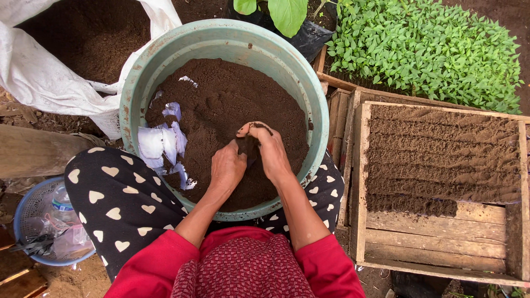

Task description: The person scoops soil from a large basin and fills small plastic seed pouches by hand. They then place the filled pouches into a wooden seedling tray. The person repeats this process multiple times.

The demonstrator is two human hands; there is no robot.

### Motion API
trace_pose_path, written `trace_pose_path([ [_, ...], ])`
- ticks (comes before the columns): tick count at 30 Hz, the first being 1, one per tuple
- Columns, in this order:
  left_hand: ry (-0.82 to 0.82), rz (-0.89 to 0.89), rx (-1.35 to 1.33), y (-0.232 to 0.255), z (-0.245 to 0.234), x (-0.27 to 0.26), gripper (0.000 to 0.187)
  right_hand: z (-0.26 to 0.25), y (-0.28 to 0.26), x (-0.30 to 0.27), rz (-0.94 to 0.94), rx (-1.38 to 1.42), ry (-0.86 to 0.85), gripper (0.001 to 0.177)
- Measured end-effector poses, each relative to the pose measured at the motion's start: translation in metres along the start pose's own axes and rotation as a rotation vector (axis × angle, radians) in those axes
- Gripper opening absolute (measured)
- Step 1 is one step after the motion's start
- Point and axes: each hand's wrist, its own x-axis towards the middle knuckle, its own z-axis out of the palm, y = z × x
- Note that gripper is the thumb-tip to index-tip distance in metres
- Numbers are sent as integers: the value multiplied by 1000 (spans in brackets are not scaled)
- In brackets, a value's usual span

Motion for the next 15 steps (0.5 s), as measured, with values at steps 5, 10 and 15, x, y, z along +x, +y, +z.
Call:
trace_pose_path([
  [5,-19,40,-38,18,-12,-16,45,-16,0,-18,27,-465,1,24],
  [10,-4,61,-5,13,-11,-22,43,-20,23,-20,57,-770,-97,31],
  [15,47,43,-75,16,-25,-31,39,-22,11,-26,-21,-608,54,20],
])
